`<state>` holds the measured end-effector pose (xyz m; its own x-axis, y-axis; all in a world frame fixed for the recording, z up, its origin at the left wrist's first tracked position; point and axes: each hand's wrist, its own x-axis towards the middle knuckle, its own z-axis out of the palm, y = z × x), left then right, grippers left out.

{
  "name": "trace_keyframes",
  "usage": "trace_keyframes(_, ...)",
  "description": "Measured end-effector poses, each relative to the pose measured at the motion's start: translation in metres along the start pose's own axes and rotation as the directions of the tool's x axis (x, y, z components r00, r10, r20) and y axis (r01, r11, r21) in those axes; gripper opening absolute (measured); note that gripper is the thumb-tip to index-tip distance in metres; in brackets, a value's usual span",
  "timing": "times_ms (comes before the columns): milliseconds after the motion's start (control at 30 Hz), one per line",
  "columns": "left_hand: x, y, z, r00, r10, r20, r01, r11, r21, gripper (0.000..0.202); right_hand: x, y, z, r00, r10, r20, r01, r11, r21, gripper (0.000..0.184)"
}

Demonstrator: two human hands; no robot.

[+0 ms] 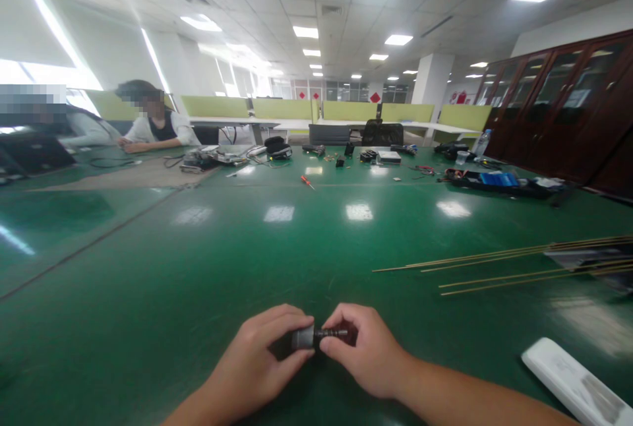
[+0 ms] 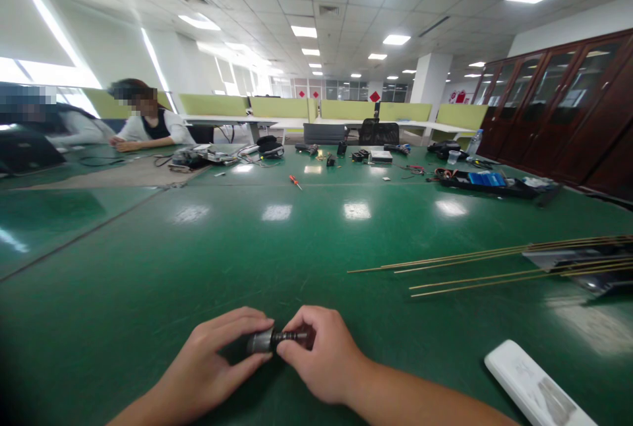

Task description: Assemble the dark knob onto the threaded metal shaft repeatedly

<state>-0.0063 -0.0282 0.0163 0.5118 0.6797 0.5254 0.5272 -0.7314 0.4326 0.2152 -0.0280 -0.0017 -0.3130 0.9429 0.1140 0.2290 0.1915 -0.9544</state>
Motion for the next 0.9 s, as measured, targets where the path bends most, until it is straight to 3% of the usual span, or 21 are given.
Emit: trace_keyframes(900, 0.0035, 0.0025, -0.0032, 0.999, 0.024, -0.032, -0.023, 0.999, 0.023, 0.027, -0.0005, 0.0028, -0.0011, 0.999, 0.03, 0.027, -0.031, 0.998, 0.047, 0.007)
